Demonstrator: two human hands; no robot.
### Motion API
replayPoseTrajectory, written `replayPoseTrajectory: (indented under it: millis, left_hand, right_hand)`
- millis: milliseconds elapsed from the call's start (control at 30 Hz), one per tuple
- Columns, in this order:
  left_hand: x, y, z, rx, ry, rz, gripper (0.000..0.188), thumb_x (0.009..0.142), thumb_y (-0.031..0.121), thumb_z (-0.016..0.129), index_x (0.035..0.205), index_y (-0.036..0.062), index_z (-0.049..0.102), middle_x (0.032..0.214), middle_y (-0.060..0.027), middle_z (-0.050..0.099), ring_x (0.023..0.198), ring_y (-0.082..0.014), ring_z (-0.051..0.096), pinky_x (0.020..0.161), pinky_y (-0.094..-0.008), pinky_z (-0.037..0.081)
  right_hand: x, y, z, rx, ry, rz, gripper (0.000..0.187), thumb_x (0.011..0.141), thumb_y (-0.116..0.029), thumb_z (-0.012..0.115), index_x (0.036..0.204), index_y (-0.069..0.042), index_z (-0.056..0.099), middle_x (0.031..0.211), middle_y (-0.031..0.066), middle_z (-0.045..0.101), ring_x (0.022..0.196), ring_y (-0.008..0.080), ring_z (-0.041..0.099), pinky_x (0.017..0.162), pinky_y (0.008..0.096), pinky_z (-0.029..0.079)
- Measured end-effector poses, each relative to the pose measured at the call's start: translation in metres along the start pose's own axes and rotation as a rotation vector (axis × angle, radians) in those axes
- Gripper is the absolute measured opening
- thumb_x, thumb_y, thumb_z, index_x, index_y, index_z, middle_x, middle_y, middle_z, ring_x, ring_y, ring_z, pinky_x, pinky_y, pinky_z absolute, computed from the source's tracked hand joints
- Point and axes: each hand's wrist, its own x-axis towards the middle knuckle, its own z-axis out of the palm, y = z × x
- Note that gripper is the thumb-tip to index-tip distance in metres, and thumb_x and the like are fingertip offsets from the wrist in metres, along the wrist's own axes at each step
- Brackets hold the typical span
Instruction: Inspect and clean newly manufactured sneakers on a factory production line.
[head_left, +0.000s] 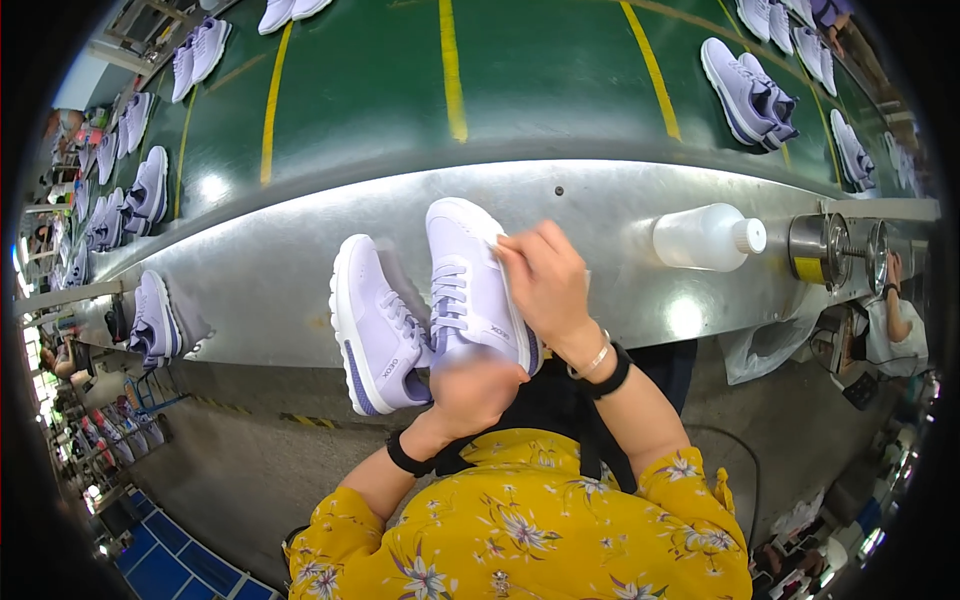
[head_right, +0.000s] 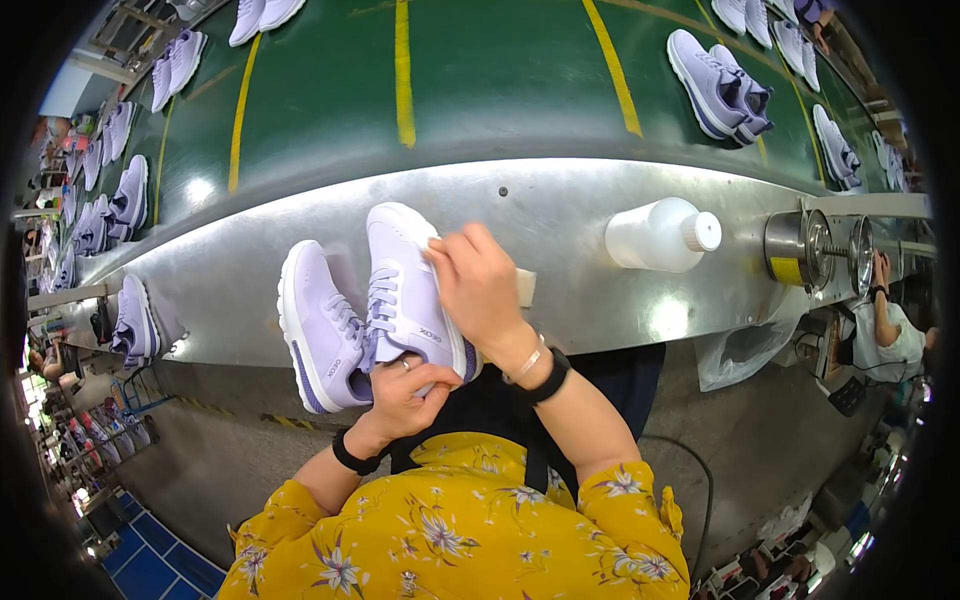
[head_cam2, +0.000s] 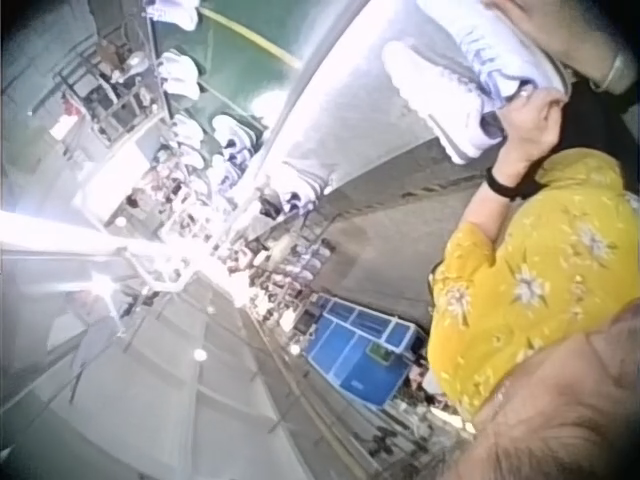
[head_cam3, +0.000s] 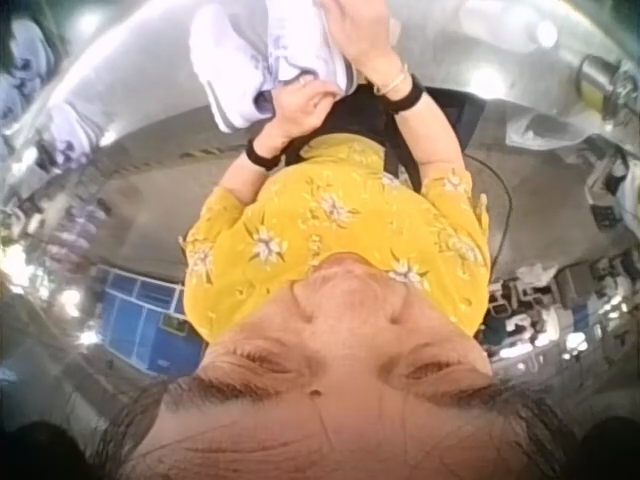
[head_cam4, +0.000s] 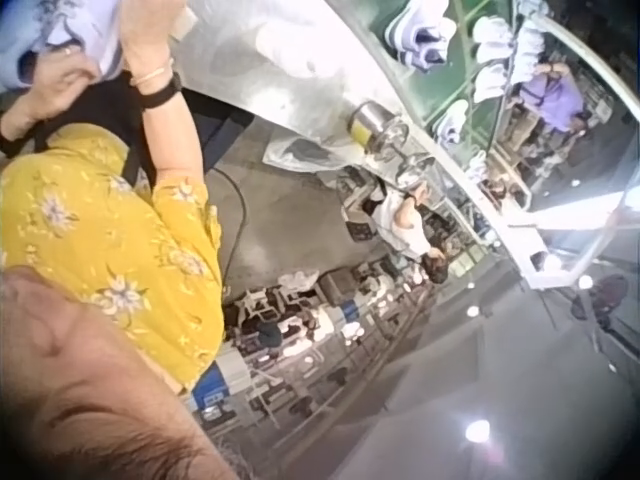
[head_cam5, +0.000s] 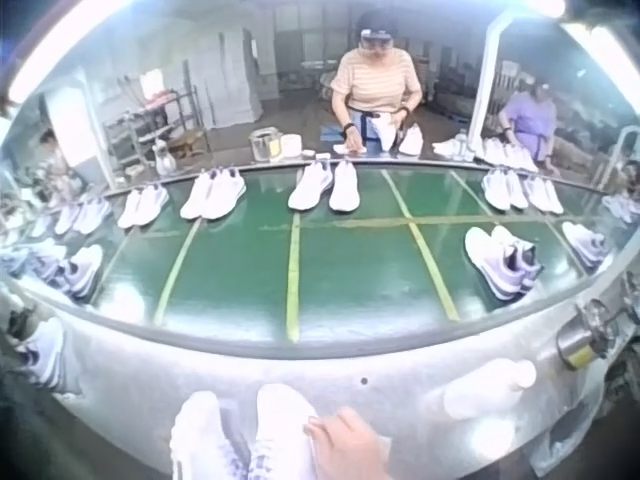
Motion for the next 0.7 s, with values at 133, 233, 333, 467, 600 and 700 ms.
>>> replayPoseTrajectory:
  millis: [133,233,333,467,600,700]
  left_hand:
    - [-0.001,-0.001,0.003,-0.006,-0.020,-0.017,0.021,0.072,-0.002,0.074,0.084,0.0155,0.075,0.061,-0.0015,0.057,0.050,-0.0182,0.053,0.048,-0.0315,0.039]
    - [-0.001,-0.003,0.006,-0.031,0.011,-0.005,0.019,0.077,0.003,0.074,0.087,0.0188,0.076,0.060,-0.0015,0.050,0.049,-0.0188,0.052,0.047,-0.0325,0.040]
    - [0.000,-0.001,0.004,-0.034,0.010,0.006,0.021,0.073,-0.001,0.073,0.084,0.0170,0.075,0.058,0.0000,0.050,0.049,-0.0168,0.050,0.047,-0.0317,0.036]
    - [0.001,0.004,-0.004,0.059,0.001,-0.001,0.020,0.074,0.001,0.074,0.084,0.0179,0.075,0.058,-0.0002,0.049,0.048,-0.0166,0.050,0.046,-0.0323,0.036]
    - [-0.003,-0.003,0.003,0.019,0.021,0.009,0.017,0.079,0.013,0.075,0.092,0.0247,0.073,0.066,0.0008,0.056,0.053,-0.0189,0.060,0.044,-0.0355,0.042]
    - [-0.010,-0.004,0.004,0.034,0.001,0.001,0.016,0.079,0.014,0.075,0.091,0.0236,0.071,0.071,0.0005,0.058,0.060,-0.0218,0.062,0.051,-0.0369,0.046]
  right_hand:
    - [0.033,0.008,0.022,0.006,0.042,-0.091,0.008,0.088,-0.005,0.072,0.087,-0.001,0.065,0.083,0.0130,0.055,0.071,0.0336,0.059,0.063,0.0418,0.048]
    - [0.020,0.008,0.017,-0.012,0.009,-0.103,0.008,0.089,-0.005,0.072,0.087,-0.001,0.065,0.083,0.0132,0.055,0.070,0.0335,0.059,0.062,0.0419,0.048]
    - [-0.011,-0.001,0.000,-0.020,-0.004,-0.083,0.008,0.089,-0.005,0.072,0.087,-0.001,0.065,0.083,0.0130,0.055,0.069,0.0334,0.058,0.061,0.0418,0.048]
    - [0.009,0.001,0.013,-0.013,0.004,-0.086,0.008,0.091,-0.006,0.069,0.086,-0.001,0.065,0.083,0.0143,0.057,0.069,0.0353,0.058,0.062,0.0434,0.048]
    - [0.047,0.008,0.034,-0.023,-0.053,-0.078,0.006,0.090,-0.006,0.067,0.086,-0.001,0.067,0.086,0.0158,0.061,0.086,0.0364,0.060,0.075,0.0451,0.049]
    - [0.029,0.009,0.022,-0.074,-0.033,-0.109,0.004,0.090,-0.005,0.068,0.089,-0.001,0.069,0.087,0.0149,0.062,0.082,0.0347,0.061,0.073,0.0431,0.050]
